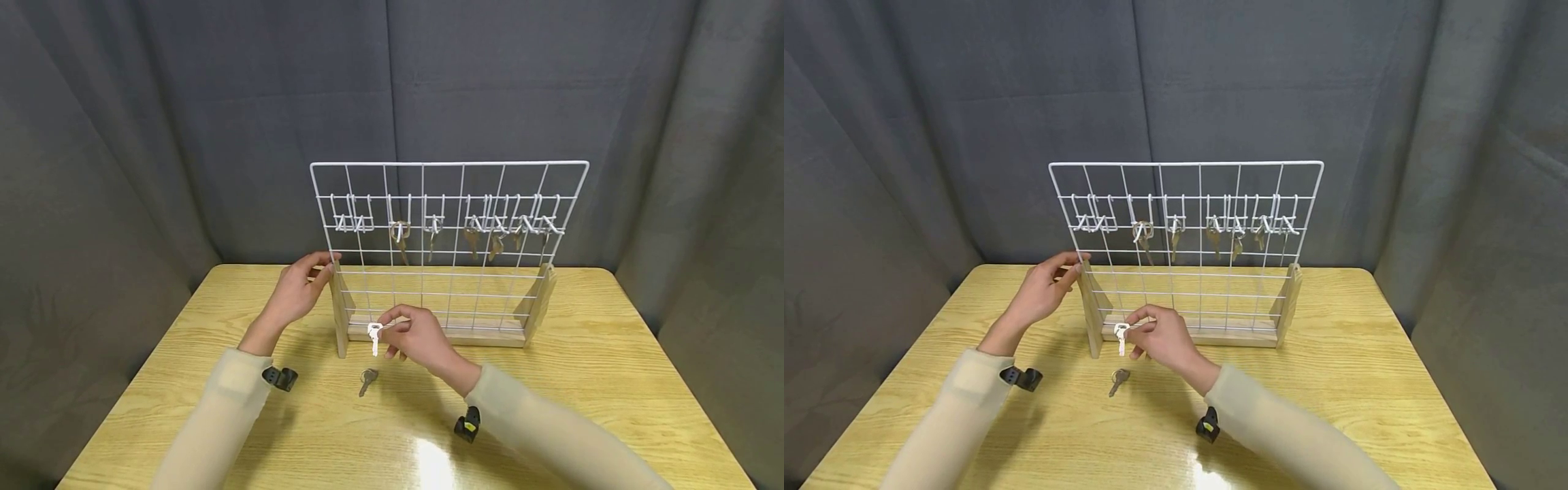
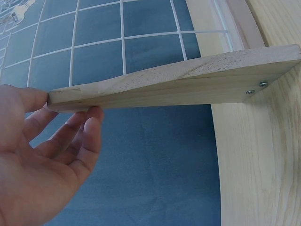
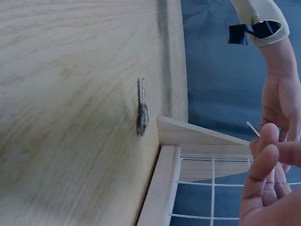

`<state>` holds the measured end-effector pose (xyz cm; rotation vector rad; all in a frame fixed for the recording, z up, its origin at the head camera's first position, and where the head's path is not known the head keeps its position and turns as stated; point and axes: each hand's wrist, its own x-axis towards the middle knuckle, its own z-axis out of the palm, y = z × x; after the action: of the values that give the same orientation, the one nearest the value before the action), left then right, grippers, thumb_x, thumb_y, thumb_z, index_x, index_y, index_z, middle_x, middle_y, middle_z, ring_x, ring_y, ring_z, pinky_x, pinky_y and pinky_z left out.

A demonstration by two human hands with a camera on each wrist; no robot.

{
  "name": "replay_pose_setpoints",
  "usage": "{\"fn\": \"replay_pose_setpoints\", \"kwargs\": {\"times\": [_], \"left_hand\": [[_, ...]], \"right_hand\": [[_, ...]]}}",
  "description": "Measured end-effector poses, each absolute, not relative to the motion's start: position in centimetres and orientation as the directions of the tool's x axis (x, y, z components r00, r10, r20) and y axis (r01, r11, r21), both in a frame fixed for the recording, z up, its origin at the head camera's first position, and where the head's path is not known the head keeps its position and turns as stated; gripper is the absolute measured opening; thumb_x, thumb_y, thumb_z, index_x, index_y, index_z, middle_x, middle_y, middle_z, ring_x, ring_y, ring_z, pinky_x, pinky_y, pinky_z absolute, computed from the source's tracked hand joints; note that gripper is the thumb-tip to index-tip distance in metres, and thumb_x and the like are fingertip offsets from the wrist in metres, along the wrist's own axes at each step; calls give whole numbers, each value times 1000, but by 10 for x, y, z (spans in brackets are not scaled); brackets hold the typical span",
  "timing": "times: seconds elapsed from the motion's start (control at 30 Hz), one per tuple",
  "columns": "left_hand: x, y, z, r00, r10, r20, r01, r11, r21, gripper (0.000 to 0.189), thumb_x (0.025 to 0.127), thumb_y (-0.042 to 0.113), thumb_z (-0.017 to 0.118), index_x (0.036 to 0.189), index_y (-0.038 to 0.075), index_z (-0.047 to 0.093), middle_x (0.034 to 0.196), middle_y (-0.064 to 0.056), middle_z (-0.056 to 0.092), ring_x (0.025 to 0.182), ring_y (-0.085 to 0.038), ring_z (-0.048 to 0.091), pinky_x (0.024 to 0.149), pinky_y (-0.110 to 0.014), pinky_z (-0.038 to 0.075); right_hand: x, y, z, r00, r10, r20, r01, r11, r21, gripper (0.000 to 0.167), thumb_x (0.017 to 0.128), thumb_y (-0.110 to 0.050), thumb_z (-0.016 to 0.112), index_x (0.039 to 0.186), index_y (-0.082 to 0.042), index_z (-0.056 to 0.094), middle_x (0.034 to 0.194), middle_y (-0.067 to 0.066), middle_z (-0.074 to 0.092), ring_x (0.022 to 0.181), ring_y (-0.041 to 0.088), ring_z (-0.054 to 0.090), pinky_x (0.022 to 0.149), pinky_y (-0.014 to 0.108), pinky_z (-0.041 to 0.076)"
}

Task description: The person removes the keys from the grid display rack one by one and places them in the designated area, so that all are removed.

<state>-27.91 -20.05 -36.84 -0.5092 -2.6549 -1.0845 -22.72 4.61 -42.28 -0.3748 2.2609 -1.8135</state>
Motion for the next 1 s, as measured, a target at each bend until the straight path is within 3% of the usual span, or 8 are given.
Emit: {"fn": "replay_pose_setpoints", "kwargs": {"times": [0.53,0.8,1.0], "left_hand": [[-278,-200,-370,-915,226,334,395,672,627,32,106,25,50,134,15,63,124,-12,67,108,-33,68,89,-49,56],[-279,-200,-370,-912,228,342,402,668,626,32,106,25,51,134,15,63,123,-12,67,107,-33,68,88,-49,56],[-279,-200,-369,-906,232,354,413,665,622,33,106,24,51,134,12,63,122,-13,67,106,-34,68,89,-50,56]], "right_hand": [[-224,48,-444,-934,-342,-101,30,207,-978,22,88,-8,71,108,-2,67,90,19,77,56,18,68,51,27,50],[-224,51,-458,-917,-363,-167,96,203,-974,24,89,-8,70,110,0,65,91,11,76,57,12,66,53,24,49],[-224,51,-469,-903,-380,-200,116,232,-966,20,89,-6,70,107,0,65,83,16,75,55,11,66,51,23,50]]}}
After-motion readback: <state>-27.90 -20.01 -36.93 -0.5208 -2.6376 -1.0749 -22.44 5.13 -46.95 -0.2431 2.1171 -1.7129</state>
